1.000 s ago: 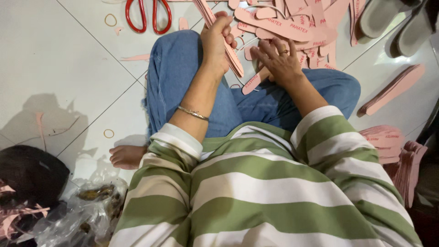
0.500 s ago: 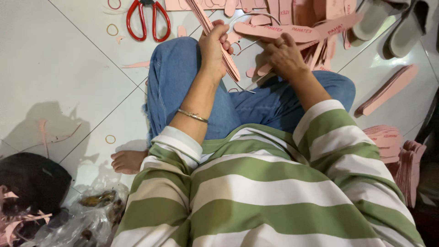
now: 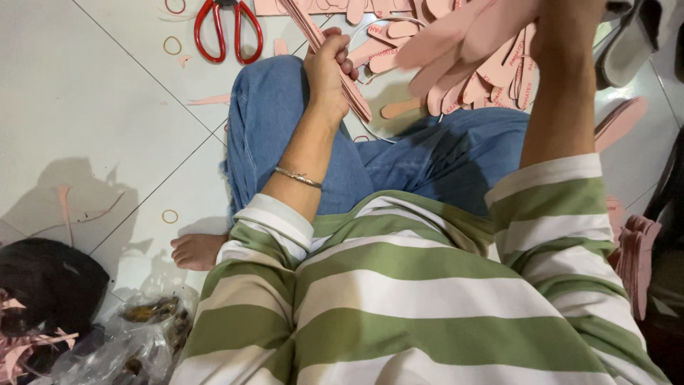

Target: The person sits on the floor and repeatedly picks up pink shoe insoles from a pile, aligns them, and stacks them into a neat pile. The person handles the insoles by hand, turning them over and arranging them one by one.

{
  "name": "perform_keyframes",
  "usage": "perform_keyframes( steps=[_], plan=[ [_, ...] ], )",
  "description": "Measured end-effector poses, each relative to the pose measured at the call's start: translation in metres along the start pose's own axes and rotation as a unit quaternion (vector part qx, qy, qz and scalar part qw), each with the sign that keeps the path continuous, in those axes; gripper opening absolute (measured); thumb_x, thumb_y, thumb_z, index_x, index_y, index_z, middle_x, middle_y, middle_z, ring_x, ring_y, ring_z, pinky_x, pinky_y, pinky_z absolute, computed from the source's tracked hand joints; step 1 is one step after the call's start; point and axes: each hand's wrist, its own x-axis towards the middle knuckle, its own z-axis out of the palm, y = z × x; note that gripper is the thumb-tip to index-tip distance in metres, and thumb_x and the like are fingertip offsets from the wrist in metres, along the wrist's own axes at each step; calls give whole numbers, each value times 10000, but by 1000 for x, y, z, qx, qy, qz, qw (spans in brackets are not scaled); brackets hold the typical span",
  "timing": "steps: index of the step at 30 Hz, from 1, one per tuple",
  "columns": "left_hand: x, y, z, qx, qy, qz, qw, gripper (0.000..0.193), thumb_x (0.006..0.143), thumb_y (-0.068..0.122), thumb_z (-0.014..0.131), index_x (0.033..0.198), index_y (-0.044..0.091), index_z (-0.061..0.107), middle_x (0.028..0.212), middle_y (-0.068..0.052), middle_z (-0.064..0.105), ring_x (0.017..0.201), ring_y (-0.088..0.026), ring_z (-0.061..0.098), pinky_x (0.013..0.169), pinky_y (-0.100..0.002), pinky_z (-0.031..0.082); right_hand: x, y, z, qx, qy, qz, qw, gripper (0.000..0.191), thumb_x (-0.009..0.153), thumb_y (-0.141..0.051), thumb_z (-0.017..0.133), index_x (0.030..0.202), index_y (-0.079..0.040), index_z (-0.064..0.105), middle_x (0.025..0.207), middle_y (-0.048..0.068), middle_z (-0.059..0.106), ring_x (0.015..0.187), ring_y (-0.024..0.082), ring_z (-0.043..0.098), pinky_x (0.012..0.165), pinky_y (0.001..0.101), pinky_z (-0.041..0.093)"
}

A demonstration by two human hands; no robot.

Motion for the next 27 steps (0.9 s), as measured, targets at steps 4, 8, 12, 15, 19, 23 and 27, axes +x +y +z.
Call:
perform_keyframes(
  steps=[4,8,12,15,19,23,27],
  plan=[
    [-2,2,2,-4,-13,8,1000,224,841,77,688,1038,69,582,650,21,477,521,-107,452,489,-317,429,-11,-4,28,-87,-126,96,984,959,823,-406,808,1406,36,188,1194,296,630,1154,393,609,984,443,496],
    [-2,2,4,-14,1,3,1000,215,832,84,680,1023,85,582,637,30,472,505,-99,445,474,-312,421,-37,-9,59,-176,-211,150,950,1327,745,-539,858,1549,61,-12,1262,374,612,1226,454,605,1034,464,485],
    [-1,1,4,-16,1,-12,1000,214,834,80,680,1023,91,579,637,32,471,504,-95,438,476,-308,415,-70,-15,81,-272,-235,199,912,1538,648,-531,1026,1517,-12,-132,1446,556,157,1290,590,421,1035,535,398],
    [0,0,3,-11,3,-12,1000,211,836,76,680,1020,91,577,635,32,470,504,-97,439,476,-310,417,-80,-16,85,-276,-196,234,911,1292,720,-397,902,1626,-74,38,1468,472,278,1250,594,487,1054,494,464],
    [1,0,3,-5,6,-10,1000,199,840,82,673,1018,91,584,628,28,474,495,-96,431,462,-307,404,-83,-13,88,-242,-63,59,966,890,944,-309,681,1694,-98,250,1511,337,438,1338,515,500,1133,549,416],
    [0,0,3,-5,-2,-17,1000,181,860,87,672,1019,87,584,635,28,469,506,-101,442,472,-309,425,-93,-25,116,-293,-24,-260,920,723,1026,-195,715,1656,-111,372,1625,227,382,1576,419,291,1279,611,245],
    [2,0,4,-8,-27,-36,999,175,866,92,672,1020,91,589,636,28,471,503,-97,445,464,-300,422,-115,-47,157,-379,-118,-454,798,684,865,-131,612,1516,-335,565,1611,27,452,1473,290,370,1142,596,263]
  ],
)
